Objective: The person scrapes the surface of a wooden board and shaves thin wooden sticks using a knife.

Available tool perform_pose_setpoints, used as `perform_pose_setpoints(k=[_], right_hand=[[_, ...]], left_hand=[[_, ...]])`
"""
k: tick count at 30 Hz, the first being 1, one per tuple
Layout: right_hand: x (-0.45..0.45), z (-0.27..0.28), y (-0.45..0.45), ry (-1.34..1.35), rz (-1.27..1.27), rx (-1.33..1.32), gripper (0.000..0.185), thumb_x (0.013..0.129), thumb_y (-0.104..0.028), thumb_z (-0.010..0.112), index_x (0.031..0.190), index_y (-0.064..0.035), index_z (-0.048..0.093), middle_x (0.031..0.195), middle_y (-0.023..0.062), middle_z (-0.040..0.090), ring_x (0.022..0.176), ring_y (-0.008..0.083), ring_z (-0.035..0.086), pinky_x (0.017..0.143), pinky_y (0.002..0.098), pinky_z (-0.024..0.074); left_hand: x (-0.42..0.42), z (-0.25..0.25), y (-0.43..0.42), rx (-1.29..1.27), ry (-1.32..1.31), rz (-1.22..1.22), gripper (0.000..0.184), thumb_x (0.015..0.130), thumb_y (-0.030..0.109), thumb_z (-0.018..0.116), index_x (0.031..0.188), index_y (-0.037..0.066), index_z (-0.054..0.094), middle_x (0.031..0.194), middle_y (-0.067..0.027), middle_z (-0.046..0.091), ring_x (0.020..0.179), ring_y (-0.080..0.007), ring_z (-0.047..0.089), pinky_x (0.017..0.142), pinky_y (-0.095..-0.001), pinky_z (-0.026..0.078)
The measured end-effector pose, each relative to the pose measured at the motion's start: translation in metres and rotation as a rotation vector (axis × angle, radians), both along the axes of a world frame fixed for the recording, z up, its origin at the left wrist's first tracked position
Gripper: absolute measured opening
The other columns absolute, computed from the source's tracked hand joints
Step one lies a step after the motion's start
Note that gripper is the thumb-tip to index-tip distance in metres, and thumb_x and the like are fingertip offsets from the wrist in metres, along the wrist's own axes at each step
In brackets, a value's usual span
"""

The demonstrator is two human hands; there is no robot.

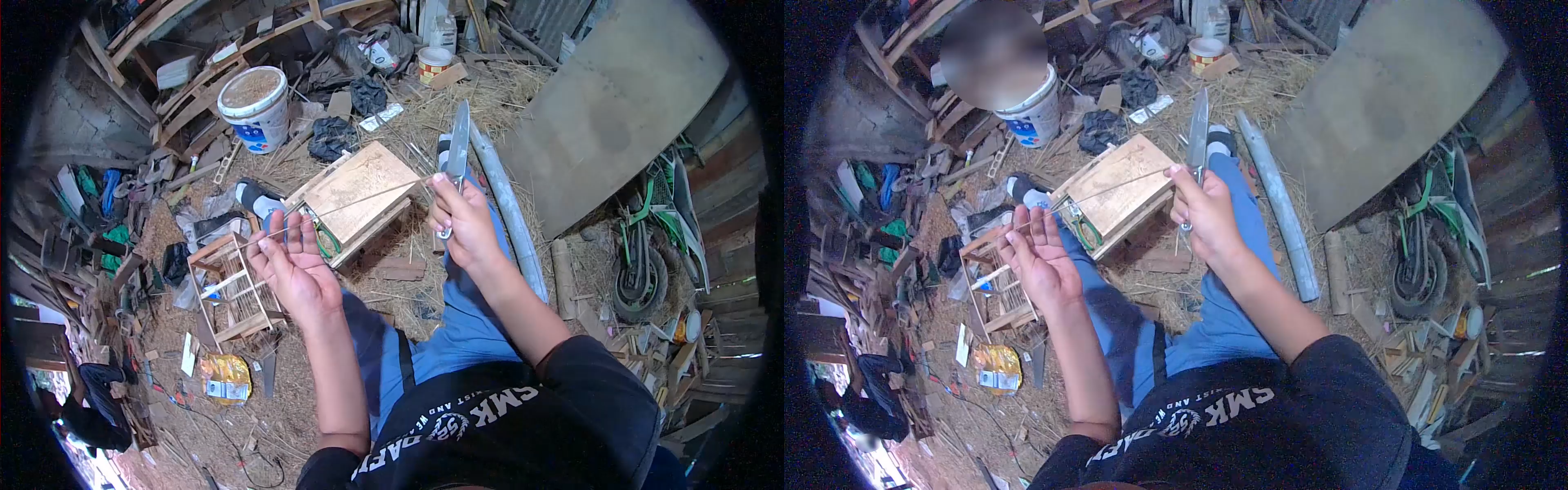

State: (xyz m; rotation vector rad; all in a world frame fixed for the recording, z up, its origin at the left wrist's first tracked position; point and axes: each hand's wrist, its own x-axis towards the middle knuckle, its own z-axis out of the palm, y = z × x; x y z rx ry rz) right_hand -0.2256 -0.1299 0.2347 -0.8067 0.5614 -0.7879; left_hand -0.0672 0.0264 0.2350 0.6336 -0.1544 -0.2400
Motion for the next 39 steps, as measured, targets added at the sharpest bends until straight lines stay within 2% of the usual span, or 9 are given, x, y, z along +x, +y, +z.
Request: perform_pose_setpoints(k=[9,15,17,20,27,29,33,37,39], right_hand=[[0.047,-0.036,-0.059,0.079,-0.084,0.007,0.01,0.099,-0.018,0.065,0.097,-0.0093,0.06,0.065,-0.0077,0.042,0.048,0.0036,0.035,0.046,0.025,0.0326],[0.089,-0.112,-0.125,0.451,-0.179,-0.089,0.013,0.096,-0.02,0.066,0.092,-0.0084,0.061,0.067,-0.0039,0.05,0.047,0.0065,0.04,0.042,0.0261,0.035],[0.101,-0.141,-0.145,0.494,-0.155,-0.114,0.016,0.093,-0.02,0.068,0.088,-0.0069,0.061,0.066,-0.0019,0.052,0.047,0.0085,0.044,0.041,0.0275,0.0349],[0.119,-0.166,-0.158,0.654,-0.106,-0.257,0.015,0.09,-0.017,0.07,0.084,-0.0061,0.062,0.065,-0.0004,0.056,0.046,0.01,0.046,0.04,0.0305,0.0333],[0.143,-0.207,-0.161,0.719,0.037,-0.299,0.015,0.087,-0.014,0.073,0.078,-0.006,0.063,0.063,-0.0009,0.056,0.046,0.0086,0.049,0.041,0.0299,0.0346],[0.142,-0.233,-0.167,0.803,0.054,-0.36,0.025,0.09,-0.022,0.07,0.075,-0.0036,0.063,0.064,0.0055,0.062,0.052,0.0176,0.058,0.048,0.0368,0.0429],[0.13,-0.215,-0.126,1.048,0.057,-0.74,0.054,0.098,-0.047,0.055,0.103,0.0048,0.068,0.092,0.0271,0.071,0.09,0.0436,0.069,0.082,0.0481,0.0514],[0.118,-0.213,-0.054,1.079,0.476,-1.004,0.044,0.105,-0.039,0.044,0.094,0.0001,0.063,0.088,0.0261,0.068,0.086,0.0459,0.066,0.08,0.0557,0.0507],[0.115,-0.221,-0.025,1.041,0.474,-1.238,0.043,0.103,-0.039,0.048,0.095,0.0001,0.061,0.089,0.0245,0.067,0.083,0.0448,0.066,0.077,0.0552,0.0514]], left_hand=[[0.028,-0.058,-0.019,-0.002,0.1,-0.182,0.015,0.11,0.015,0.043,0.117,0.005,0.052,0.131,-0.023,0.061,0.118,-0.0333,0.065,0.103,-0.0469,0.056],[0.069,-0.152,-0.013,0.425,0.126,-0.496,0.014,0.103,0.01,0.057,0.112,0.001,0.063,0.114,-0.0155,0.069,0.095,-0.022,0.07,0.089,-0.0366,0.061],[0.073,-0.18,-0.012,0.441,0.13,-0.483,0.011,0.101,0.009,0.061,0.107,0.001,0.065,0.103,-0.011,0.071,0.084,-0.0147,0.068,0.077,-0.0292,0.058],[0.079,-0.215,-0.013,0.854,-0.094,-0.532,0.01,0.1,0.011,0.063,0.101,0.001,0.066,0.081,-0.0044,0.069,0.069,-0.0091,0.06,0.061,-0.0237,0.047],[0.09,-0.255,-0.015,1.266,-0.361,-0.365,0.018,0.098,0.016,0.064,0.09,0.0,0.066,0.071,-0.0082,0.065,0.063,-0.0145,0.059,0.061,-0.0316,0.047],[0.089,-0.253,-0.017,1.389,-0.526,-0.232,0.019,0.097,0.018,0.064,0.089,0.0,0.065,0.07,-0.0122,0.064,0.062,-0.0202,0.06,0.06,-0.0361,0.046],[0.089,-0.268,-0.02,1.349,-0.501,-0.233,0.019,0.097,0.019,0.064,0.092,0.001,0.065,0.071,-0.0078,0.063,0.066,-0.0165,0.059,0.064,-0.0321,0.048],[0.086,-0.258,-0.022,1.332,-0.511,-0.222,0.018,0.096,0.017,0.064,0.087,0.001,0.064,0.068,-0.0129,0.062,0.06,-0.0241,0.06,0.059,-0.0381,0.046],[0.085,-0.257,-0.023,1.343,-0.535,-0.21,0.018,0.096,0.017,0.064,0.087,0.001,0.063,0.068,-0.013,0.063,0.06,-0.0244,0.06,0.059,-0.0383,0.046]])
